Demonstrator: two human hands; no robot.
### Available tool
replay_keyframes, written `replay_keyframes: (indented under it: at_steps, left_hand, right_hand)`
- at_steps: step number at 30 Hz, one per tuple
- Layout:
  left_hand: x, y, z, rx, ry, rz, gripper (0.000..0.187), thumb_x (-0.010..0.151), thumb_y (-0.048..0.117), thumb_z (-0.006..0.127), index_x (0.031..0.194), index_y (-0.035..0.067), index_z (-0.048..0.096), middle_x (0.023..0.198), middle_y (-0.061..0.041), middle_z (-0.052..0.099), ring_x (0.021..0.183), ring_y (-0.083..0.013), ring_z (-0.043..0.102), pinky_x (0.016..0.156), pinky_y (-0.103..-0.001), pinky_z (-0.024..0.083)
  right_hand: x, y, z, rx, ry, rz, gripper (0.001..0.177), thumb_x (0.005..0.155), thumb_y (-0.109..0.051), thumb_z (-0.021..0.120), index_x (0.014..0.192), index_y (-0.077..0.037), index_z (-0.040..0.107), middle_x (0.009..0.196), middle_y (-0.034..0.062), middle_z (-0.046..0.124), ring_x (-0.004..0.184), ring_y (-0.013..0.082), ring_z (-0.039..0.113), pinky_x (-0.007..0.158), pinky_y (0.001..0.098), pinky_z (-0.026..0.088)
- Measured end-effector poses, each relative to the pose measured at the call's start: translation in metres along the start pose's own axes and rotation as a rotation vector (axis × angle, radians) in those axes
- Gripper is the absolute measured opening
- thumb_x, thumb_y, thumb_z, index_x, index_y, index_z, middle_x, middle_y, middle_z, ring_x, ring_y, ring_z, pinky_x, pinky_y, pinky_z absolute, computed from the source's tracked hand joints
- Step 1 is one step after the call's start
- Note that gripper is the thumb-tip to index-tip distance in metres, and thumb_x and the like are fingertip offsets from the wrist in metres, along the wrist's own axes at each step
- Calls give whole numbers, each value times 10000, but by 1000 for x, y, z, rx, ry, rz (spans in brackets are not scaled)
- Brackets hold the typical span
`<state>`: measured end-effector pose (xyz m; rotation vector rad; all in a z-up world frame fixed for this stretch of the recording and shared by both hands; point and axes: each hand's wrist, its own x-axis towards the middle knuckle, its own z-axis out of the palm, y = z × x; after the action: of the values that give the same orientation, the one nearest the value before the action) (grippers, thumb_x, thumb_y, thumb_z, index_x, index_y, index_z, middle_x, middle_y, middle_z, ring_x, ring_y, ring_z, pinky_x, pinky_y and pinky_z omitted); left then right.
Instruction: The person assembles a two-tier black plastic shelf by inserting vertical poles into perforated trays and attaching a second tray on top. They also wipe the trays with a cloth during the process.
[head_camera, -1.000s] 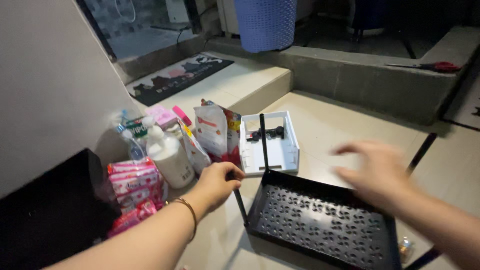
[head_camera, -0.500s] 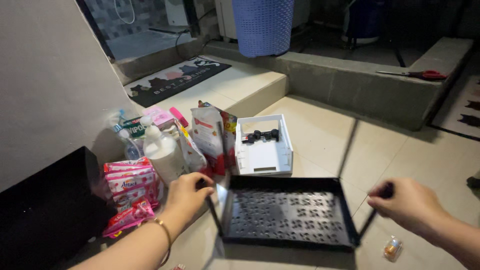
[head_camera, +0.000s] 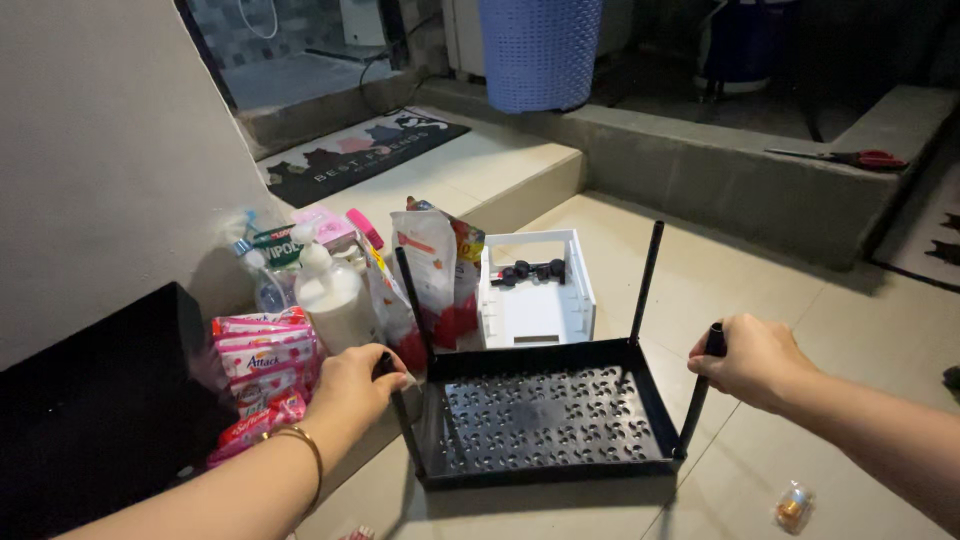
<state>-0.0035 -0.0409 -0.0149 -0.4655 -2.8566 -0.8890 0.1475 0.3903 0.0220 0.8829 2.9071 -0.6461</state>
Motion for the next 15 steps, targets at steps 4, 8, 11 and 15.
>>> replay_keyframes:
  at_steps: [4, 8, 11, 15]
  left_hand:
    - [-4, 0, 2, -36, 37, -19, 172, 758, 234, 831, 901, 148, 790, 890, -104, 789, 874, -279, 775, 808, -392, 596]
    - [-4, 3, 4, 8, 56, -57, 179, 762, 233, 842, 910, 145, 790, 914, -116, 775, 903, -305, 752, 817, -405, 584]
    - [-6, 2, 4, 8, 79, -44, 179, 759, 224, 838, 912, 145, 789, 916, -118, 778, 910, -310, 755, 829, -406, 585]
    - [-9, -3, 6, 0, 100, -42, 193, 766, 221, 835, 927, 132, 777, 919, -131, 775, 913, -322, 756, 830, -417, 590]
  right_hand:
    - [1, -4, 3, 17, -6, 12, 178, 880, -242, 792, 969, -92, 823, 787, 108, 820, 753, 214, 800, 740, 365, 628]
    - [-3, -8, 5, 27, 28, -22, 175, 876, -243, 791, 964, -95, 822, 798, 101, 819, 789, 204, 794, 763, 367, 621]
    - [-3, -9, 5, 7, 19, -15, 173, 882, -237, 785, 963, -90, 826, 799, 104, 820, 792, 208, 803, 773, 363, 630]
    - [0, -8, 8, 35, 10, -11, 173, 887, -228, 782, 974, -84, 825, 815, 114, 822, 795, 213, 803, 781, 370, 635]
